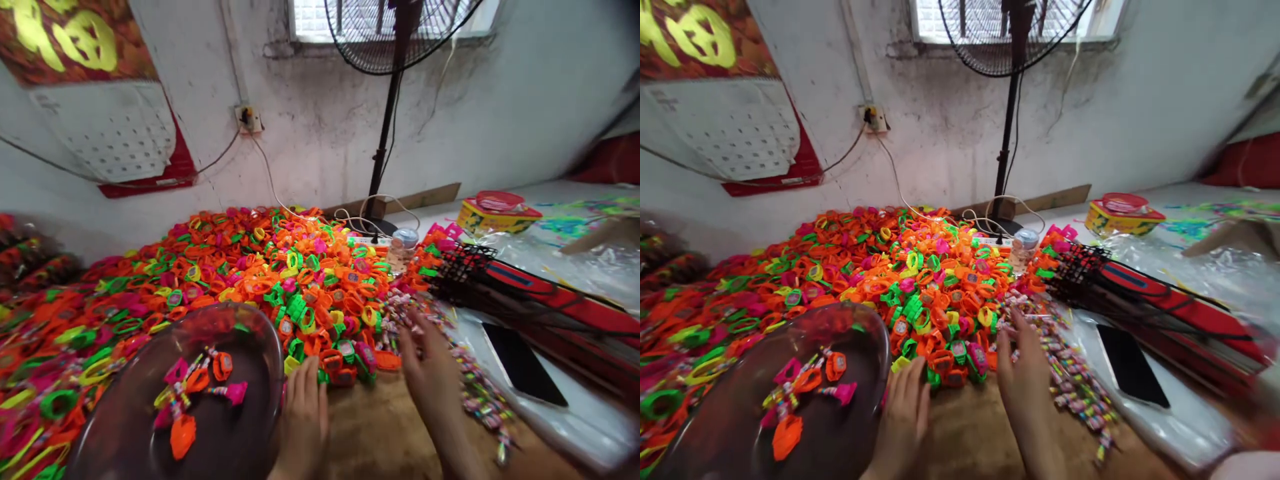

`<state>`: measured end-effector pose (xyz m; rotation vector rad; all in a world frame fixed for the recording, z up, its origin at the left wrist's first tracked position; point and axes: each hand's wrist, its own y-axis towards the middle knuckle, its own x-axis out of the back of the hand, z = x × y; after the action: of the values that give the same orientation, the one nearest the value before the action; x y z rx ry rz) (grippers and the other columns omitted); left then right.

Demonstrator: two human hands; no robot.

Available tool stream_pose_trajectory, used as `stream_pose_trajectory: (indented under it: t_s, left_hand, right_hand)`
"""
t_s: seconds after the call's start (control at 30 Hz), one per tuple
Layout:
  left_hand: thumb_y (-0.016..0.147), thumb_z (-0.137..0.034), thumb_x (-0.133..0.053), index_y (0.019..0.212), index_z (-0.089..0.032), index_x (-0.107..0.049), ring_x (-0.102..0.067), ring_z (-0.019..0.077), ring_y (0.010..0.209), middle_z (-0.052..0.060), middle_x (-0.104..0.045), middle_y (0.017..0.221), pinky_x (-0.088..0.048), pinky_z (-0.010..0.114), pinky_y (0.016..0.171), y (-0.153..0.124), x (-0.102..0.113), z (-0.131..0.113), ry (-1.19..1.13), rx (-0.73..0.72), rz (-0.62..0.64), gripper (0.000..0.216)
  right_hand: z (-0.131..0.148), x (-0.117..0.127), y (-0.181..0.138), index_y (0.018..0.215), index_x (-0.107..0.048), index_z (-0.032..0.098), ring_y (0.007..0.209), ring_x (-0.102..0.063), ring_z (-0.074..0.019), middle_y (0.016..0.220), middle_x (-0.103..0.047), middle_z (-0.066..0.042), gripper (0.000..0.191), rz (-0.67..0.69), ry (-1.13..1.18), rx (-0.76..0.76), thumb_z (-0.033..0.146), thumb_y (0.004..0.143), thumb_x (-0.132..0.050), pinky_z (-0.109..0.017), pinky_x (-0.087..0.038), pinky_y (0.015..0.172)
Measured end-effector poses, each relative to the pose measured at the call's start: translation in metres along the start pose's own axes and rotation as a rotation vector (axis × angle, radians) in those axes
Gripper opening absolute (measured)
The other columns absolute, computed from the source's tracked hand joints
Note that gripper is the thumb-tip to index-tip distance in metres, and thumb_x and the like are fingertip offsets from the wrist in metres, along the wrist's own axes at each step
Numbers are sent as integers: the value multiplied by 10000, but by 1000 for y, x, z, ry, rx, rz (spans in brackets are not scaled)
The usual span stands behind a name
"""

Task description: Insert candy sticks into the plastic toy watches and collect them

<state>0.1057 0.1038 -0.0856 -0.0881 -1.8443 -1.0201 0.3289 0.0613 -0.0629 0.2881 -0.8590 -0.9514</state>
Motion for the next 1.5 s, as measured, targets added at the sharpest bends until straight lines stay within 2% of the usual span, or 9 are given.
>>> stream_pose_trajectory:
  t_s: [0.3,0.43,0.6,0.83,0.97,1.13,1.23,1.4,1.5]
  left_hand:
    - [935,-270,-436,893,-165,-675,-647,277,958,147,-671,1091,-534,463,840,39,-30,12,-195,219,17,264]
    - [932,-363,-448,866,-178,-660,-638,242,1050,138,-641,1170,-541,403,884,30,-12,-1,-437,312,-6,289]
    - [767,-473,-667,830,-162,-674,-644,288,1064,148,-595,1257,-577,408,832,29,21,-29,-1253,862,-15,318]
    - [566,-443,-842,929,-159,-709,-667,295,1012,124,-705,1053,-556,397,892,43,54,-45,-1620,1157,46,480]
    - [672,-509,-770,885,-174,-726,-649,291,1061,128,-672,1169,-553,374,891,46,60,-46,-1504,1002,128,399]
    - [799,-399,-676,820,-209,-739,-627,244,1119,102,-670,1176,-537,294,906,46,81,-41,-1101,613,121,202]
    - [837,-315,-636,826,-228,-733,-655,222,1068,83,-686,1131,-554,295,884,47,95,-37,-974,439,67,131]
    - [872,-200,-584,922,-257,-715,-667,204,1029,65,-650,1191,-566,316,885,45,105,-28,-814,244,-6,150]
    - [868,-146,-579,969,-257,-693,-656,196,1045,62,-629,1203,-567,295,885,45,108,-24,-726,143,-35,189]
  right_hand:
    - [-57,1,-37,1088,-687,124,1095,-565,-280,1161,-621,-179,464,312,-525,-82,-22,770,-382,-386,-463,902]
    - [-54,10,-32,1163,-641,92,1024,-570,-290,1060,-622,-194,437,309,-551,-157,21,819,-381,-393,-446,886]
    - [-56,11,-20,900,-661,32,910,-587,-376,894,-610,-276,326,259,-497,-312,153,866,-360,-470,-447,755]
    - [-2,38,-17,1027,-600,153,758,-633,-215,906,-671,-114,343,176,-69,-315,421,909,-421,-330,-518,667]
    - [69,51,-24,1123,-584,226,743,-630,-158,850,-666,-36,294,210,702,-309,429,917,-532,-280,-524,682]
    - [106,57,-25,1076,-579,286,764,-639,-125,877,-684,-4,185,178,1031,-398,326,899,-619,-230,-531,678]
    - [109,57,-22,1178,-533,326,692,-629,-109,895,-661,11,298,166,1074,-371,285,896,-622,-221,-539,614]
    - [113,61,-20,1208,-623,314,788,-657,-124,987,-624,-28,336,471,812,12,170,920,-530,-233,-569,701]
    - [115,62,-25,1259,-581,285,829,-663,-132,1025,-655,-47,389,442,613,198,120,931,-451,-222,-569,720]
